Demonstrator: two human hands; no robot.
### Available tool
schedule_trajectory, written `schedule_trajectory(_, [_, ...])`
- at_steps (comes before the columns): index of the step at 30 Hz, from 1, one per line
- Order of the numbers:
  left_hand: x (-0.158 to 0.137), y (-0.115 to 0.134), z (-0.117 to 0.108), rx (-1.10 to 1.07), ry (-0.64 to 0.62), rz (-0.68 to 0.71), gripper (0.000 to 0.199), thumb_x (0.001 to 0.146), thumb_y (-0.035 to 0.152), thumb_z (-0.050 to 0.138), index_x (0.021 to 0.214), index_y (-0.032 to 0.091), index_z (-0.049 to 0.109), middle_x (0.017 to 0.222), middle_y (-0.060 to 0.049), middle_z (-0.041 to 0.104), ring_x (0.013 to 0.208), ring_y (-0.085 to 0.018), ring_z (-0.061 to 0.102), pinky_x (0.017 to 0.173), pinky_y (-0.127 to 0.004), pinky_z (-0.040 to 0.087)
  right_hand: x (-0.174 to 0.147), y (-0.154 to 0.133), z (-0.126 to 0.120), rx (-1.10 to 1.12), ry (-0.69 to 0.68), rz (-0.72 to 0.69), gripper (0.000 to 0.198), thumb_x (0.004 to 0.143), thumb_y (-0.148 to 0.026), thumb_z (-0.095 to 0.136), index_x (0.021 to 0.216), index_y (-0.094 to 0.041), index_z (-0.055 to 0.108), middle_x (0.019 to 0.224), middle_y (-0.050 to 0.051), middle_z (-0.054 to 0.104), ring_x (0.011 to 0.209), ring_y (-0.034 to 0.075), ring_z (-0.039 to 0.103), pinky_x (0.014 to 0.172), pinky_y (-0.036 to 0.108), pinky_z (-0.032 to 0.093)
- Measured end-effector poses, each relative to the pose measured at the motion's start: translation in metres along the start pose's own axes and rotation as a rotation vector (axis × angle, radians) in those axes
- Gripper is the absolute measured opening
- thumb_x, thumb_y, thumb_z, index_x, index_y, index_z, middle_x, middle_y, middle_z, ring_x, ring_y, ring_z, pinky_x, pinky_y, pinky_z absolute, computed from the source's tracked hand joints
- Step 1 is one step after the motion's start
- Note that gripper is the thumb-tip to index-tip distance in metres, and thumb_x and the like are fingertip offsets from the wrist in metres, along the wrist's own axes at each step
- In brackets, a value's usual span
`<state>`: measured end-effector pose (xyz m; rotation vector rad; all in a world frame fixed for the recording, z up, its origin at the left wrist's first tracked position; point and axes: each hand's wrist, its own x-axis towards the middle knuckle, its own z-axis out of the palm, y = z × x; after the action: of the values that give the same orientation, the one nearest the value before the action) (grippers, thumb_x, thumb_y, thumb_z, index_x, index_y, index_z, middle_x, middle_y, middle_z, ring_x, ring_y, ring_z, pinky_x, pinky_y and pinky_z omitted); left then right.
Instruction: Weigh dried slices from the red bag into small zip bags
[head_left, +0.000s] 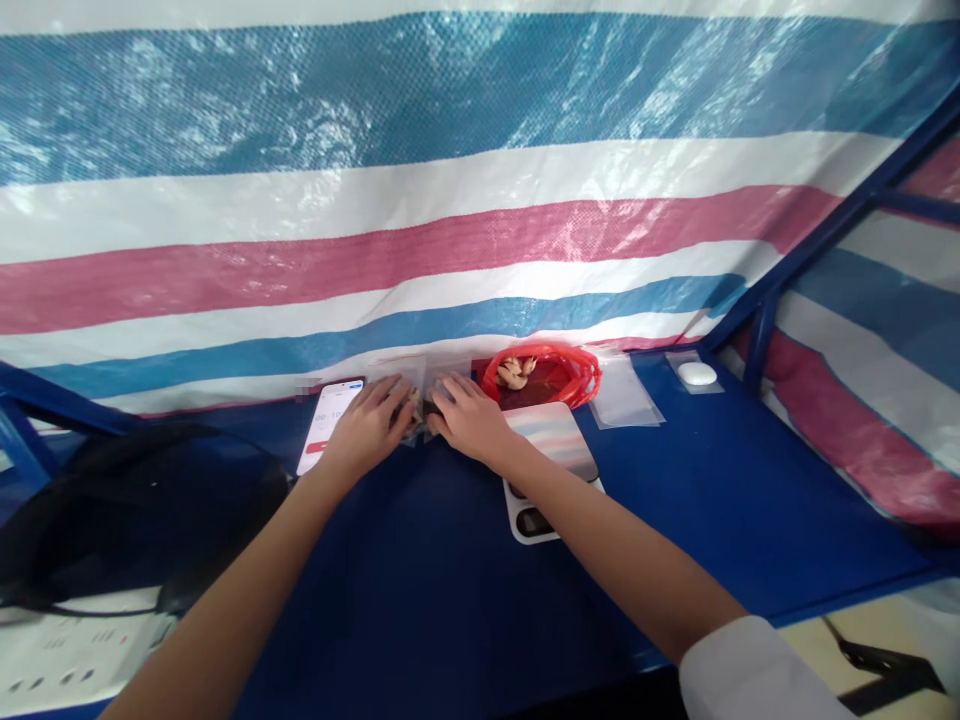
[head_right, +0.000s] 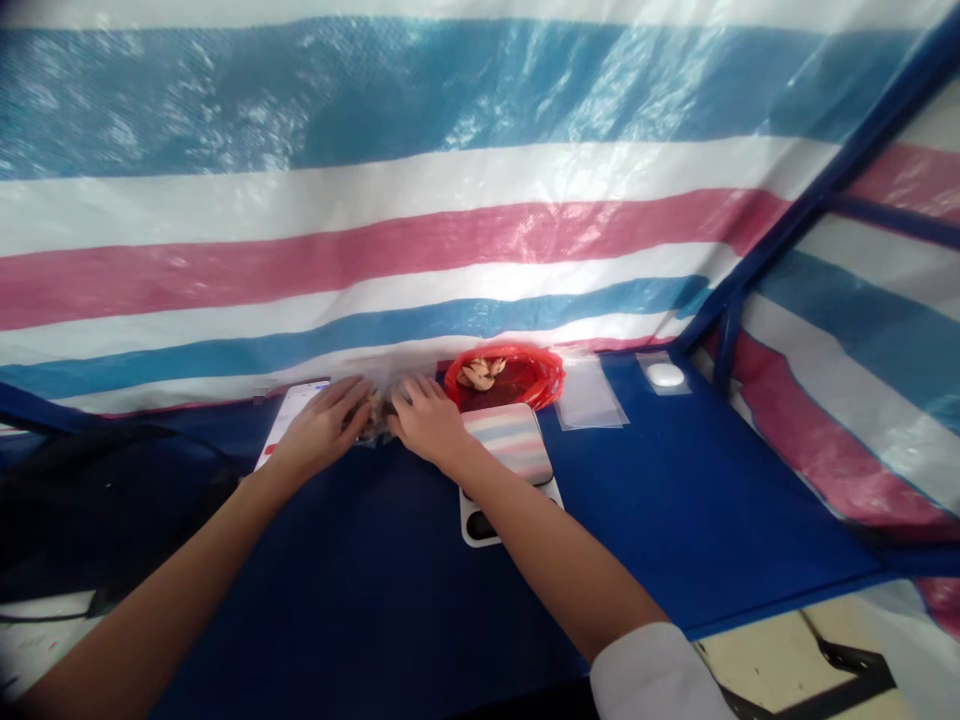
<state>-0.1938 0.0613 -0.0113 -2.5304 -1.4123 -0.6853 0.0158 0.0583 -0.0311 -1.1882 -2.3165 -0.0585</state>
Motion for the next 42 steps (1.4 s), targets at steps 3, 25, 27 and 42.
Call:
schedule_trajectory(3, [0.001,0.008,-0.004,-0.002,0.046,-0.005,0.042,0.102,0.039,0.041,0.126,0.015,0.065,0.132,-0.019,0.066,0.124,-0.034,0.061,0.109,-0.054,0.048,-0.009,0.002,-0.010,-0.006,0.034,-0.040,0.038,0.102,-0.030,0.046,0.131,-0.013,0.066,0.143,0.016,0.059,0.139,0.031,0.049,0.119,0.045,0.038])
schedule_trajectory(25, [-0.033,0.145,0.025,0.027,0.198,-0.102,0.033,0.100,0.031,0.049,0.120,0.018,0.071,0.124,-0.011,0.073,0.121,-0.028,0.065,0.111,-0.046,0.046,-0.170,0.124,-0.088,-0.100,0.227,0.272,0.031,0.101,-0.034,0.051,0.117,-0.022,0.074,0.134,0.009,0.069,0.129,0.028,0.061,0.108,0.041,0.051])
schedule_trajectory(27, [-0.039,0.146,0.031,0.044,0.126,-0.137,0.037,0.100,0.033,0.047,0.125,0.017,0.070,0.130,-0.012,0.071,0.124,-0.029,0.063,0.112,-0.048,0.044,-0.184,0.133,-0.089,-0.136,0.160,0.278,0.033,0.101,-0.035,0.050,0.120,-0.020,0.073,0.136,0.010,0.067,0.133,0.029,0.057,0.112,0.044,0.048])
schedule_trajectory(42, [-0.046,0.154,0.043,0.158,-0.186,-0.262,0.053,0.100,0.043,0.043,0.147,0.021,0.055,0.158,-0.014,0.046,0.147,-0.037,0.041,0.119,-0.059,0.032,-0.201,0.138,-0.087,-0.229,-0.011,0.343,0.047,0.100,-0.048,0.049,0.136,-0.021,0.065,0.148,0.012,0.058,0.139,0.033,0.051,0.118,0.052,0.038])
